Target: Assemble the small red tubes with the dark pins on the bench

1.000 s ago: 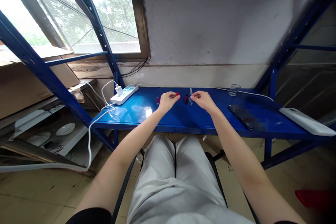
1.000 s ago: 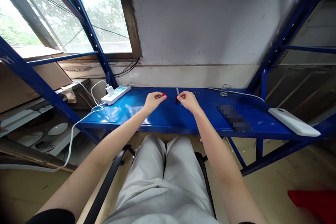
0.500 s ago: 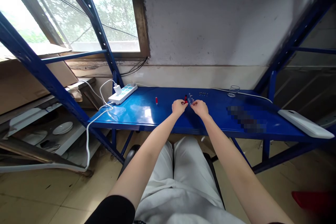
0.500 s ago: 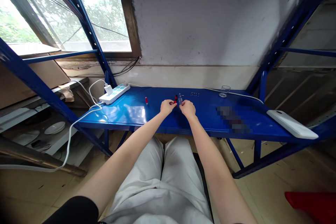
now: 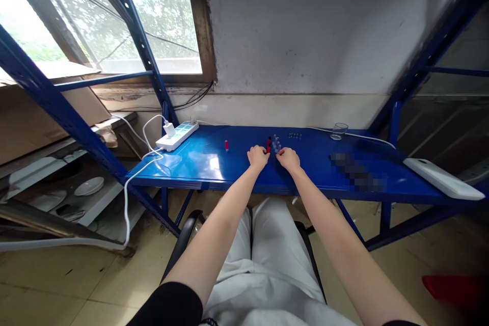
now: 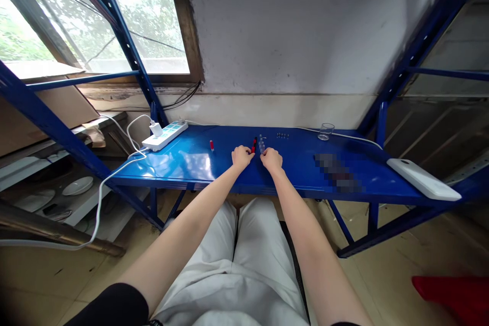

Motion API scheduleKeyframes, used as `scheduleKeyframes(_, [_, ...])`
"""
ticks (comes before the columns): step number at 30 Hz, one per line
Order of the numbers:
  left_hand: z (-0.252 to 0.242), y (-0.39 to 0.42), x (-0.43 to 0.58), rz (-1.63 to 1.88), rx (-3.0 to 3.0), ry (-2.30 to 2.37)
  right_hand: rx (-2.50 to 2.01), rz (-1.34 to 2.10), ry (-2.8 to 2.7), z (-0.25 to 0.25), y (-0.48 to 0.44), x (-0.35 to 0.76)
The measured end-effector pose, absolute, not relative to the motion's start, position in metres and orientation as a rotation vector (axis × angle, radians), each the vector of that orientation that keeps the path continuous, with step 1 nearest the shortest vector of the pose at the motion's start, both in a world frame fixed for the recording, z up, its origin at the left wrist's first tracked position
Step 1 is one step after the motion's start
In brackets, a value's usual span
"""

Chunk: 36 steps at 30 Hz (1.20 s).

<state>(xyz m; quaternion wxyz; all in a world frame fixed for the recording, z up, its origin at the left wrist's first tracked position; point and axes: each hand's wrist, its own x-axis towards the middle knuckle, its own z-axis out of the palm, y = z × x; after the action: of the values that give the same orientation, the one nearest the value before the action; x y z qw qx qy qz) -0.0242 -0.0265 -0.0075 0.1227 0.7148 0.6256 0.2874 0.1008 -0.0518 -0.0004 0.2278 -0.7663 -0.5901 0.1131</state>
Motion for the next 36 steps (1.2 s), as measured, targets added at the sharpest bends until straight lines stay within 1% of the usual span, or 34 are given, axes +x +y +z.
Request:
scheduleKeyframes(12, [-0.003, -0.025, -0.023, 0.823, 2.063, 1.832, -2.108, 0.327, -1.632, -0.002, -0.045, 0.105])
scheduleKeyframes(15, [0.012, -0.028, -0.036, 0.787, 2.198, 1.771, -2.128, 0.346, -1.639, 0.001, -0.051, 0.109])
scheduleKeyframes(19, [0.047, -0.033, -0.079, 1.052, 2.524, 1.712, -2.083, 0.326, -1.615, 0.007, -0.066, 0.113])
scheduleKeyframes(21, [0.065, -0.033, -0.104, 1.113, 2.652, 1.723, -2.014, 0.307, -1.604, 0.013, -0.074, 0.109])
scheduleKeyframes(23, [0.077, -0.032, -0.127, 1.021, 2.756, 1.778, -1.927, 0.280, -1.594, 0.022, -0.082, 0.101])
scheduleKeyframes(26, [0.080, -0.030, -0.148, 0.756, 2.825, 1.900, -1.797, 0.234, -1.605, 0.036, -0.091, 0.086])
scheduleKeyframes(30, [0.065, -0.027, -0.154, 0.461, 2.729, 2.032, -1.653, 0.221, -1.650, 0.048, -0.098, 0.067])
scheduleKeyframes(36, [0.045, -0.023, -0.153, 0.200, 2.599, 2.037, -1.574, 0.277, -1.743, 0.049, -0.102, 0.054])
